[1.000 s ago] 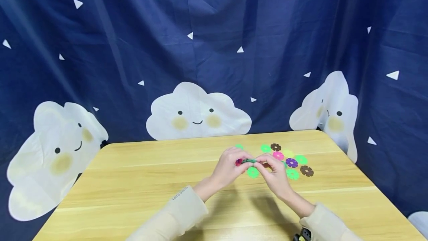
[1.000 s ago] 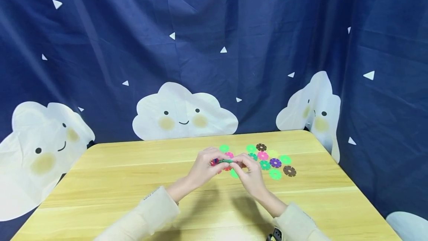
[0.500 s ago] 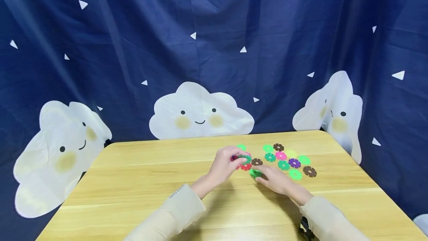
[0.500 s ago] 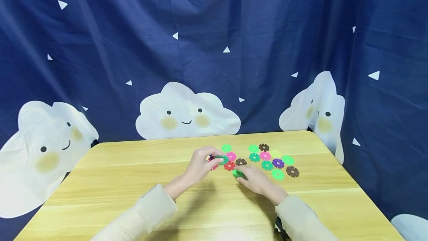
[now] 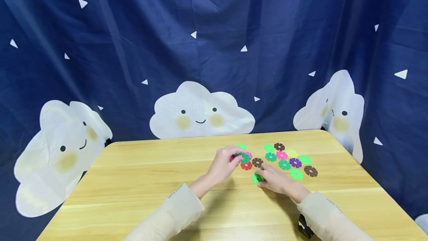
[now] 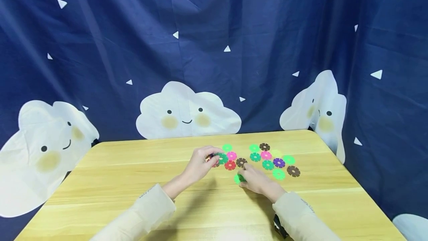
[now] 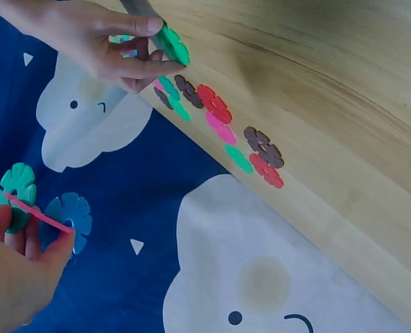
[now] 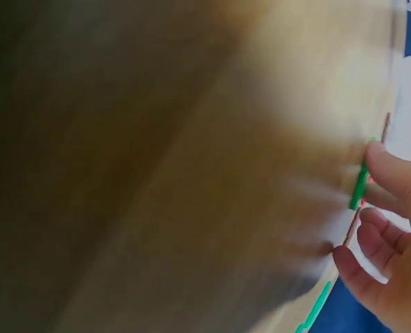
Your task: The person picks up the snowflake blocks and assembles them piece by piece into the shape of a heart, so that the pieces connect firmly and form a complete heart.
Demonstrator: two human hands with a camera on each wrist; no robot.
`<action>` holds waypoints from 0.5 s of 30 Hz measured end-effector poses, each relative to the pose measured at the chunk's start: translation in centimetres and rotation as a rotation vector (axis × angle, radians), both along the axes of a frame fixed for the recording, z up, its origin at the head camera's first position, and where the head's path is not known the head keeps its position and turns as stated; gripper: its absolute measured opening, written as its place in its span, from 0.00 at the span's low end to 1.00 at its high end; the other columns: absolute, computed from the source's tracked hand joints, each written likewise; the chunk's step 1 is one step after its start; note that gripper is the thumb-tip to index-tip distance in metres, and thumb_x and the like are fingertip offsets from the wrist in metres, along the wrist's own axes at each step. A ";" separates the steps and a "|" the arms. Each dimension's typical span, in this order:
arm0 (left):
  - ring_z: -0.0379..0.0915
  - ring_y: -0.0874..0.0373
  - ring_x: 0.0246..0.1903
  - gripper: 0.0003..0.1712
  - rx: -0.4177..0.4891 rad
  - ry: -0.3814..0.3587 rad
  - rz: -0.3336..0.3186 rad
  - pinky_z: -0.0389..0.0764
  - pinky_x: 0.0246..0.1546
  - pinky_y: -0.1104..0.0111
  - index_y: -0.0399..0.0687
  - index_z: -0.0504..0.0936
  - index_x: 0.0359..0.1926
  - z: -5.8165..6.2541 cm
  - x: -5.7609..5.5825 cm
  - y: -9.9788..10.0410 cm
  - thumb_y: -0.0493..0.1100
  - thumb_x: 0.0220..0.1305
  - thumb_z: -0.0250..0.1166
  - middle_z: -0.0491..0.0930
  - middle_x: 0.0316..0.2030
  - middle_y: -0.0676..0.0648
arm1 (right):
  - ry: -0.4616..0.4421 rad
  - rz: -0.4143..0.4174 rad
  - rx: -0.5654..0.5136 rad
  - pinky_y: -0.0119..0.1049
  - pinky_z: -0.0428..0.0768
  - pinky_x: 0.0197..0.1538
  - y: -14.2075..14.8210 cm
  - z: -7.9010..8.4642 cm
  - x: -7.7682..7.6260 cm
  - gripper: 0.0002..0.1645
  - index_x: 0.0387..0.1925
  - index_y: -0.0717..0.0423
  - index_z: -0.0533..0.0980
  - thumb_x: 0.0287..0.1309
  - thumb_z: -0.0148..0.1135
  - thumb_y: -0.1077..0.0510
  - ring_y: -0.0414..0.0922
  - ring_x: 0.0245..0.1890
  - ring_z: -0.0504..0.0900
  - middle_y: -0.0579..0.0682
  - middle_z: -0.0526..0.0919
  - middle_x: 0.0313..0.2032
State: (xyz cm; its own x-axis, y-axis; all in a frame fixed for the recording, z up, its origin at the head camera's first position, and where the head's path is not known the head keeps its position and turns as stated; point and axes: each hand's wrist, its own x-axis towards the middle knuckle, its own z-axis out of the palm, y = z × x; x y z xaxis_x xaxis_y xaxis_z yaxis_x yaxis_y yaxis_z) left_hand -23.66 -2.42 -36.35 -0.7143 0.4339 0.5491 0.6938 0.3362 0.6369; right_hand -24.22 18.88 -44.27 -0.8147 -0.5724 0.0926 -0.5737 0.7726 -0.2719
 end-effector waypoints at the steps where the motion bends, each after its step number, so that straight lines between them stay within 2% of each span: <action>1: 0.62 0.67 0.17 0.10 -0.005 -0.003 0.000 0.66 0.17 0.79 0.39 0.84 0.37 0.0 0.0 0.0 0.27 0.55 0.60 0.76 0.23 0.47 | -0.025 -0.021 -0.014 0.33 0.71 0.32 0.0 0.0 0.0 0.20 0.41 0.64 0.75 0.47 0.67 0.57 0.40 0.29 0.64 0.47 0.66 0.30; 4: 0.63 0.67 0.18 0.11 -0.009 -0.009 -0.006 0.66 0.18 0.79 0.39 0.83 0.37 -0.1 0.0 0.0 0.26 0.55 0.59 0.75 0.22 0.47 | -0.070 -0.045 -0.085 0.38 0.74 0.37 0.0 -0.1 0.0 0.19 0.38 0.63 0.72 0.45 0.68 0.59 0.42 0.33 0.68 0.48 0.68 0.32; 8: 0.63 0.68 0.17 0.14 -0.010 -0.035 -0.013 0.66 0.17 0.78 0.39 0.83 0.39 -0.1 0.0 -0.1 0.25 0.56 0.57 0.76 0.22 0.46 | -0.094 -0.017 -0.165 0.40 0.77 0.38 0.2 0.0 0.0 0.18 0.38 0.59 0.68 0.46 0.66 0.64 0.44 0.33 0.74 0.48 0.73 0.32; 12: 0.64 0.67 0.17 0.15 -0.005 -0.045 -0.004 0.67 0.17 0.78 0.39 0.83 0.41 -0.1 -0.1 -0.3 0.25 0.57 0.56 0.77 0.22 0.43 | -0.143 -0.008 -0.290 0.34 0.77 0.30 0.3 0.5 0.1 0.15 0.42 0.62 0.67 0.52 0.59 0.67 0.42 0.25 0.75 0.46 0.73 0.25; 15: 0.65 0.66 0.18 0.13 0.002 -0.031 0.010 0.69 0.19 0.78 0.37 0.83 0.40 -0.1 -0.3 -0.3 0.25 0.56 0.56 0.76 0.21 0.43 | -0.223 -0.050 -0.475 0.32 0.75 0.24 0.2 1.6 0.3 0.15 0.45 0.65 0.67 0.56 0.57 0.67 0.42 0.19 0.73 0.48 0.71 0.21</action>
State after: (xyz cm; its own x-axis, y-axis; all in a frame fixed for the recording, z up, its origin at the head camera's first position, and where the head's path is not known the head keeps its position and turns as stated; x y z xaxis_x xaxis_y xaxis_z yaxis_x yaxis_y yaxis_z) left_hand -23.92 -2.76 -36.49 -0.7351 0.4256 0.5277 0.6706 0.3420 0.6583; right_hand -23.95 19.05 -42.63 -0.8697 -0.4691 0.1535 -0.4271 0.5595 -0.7103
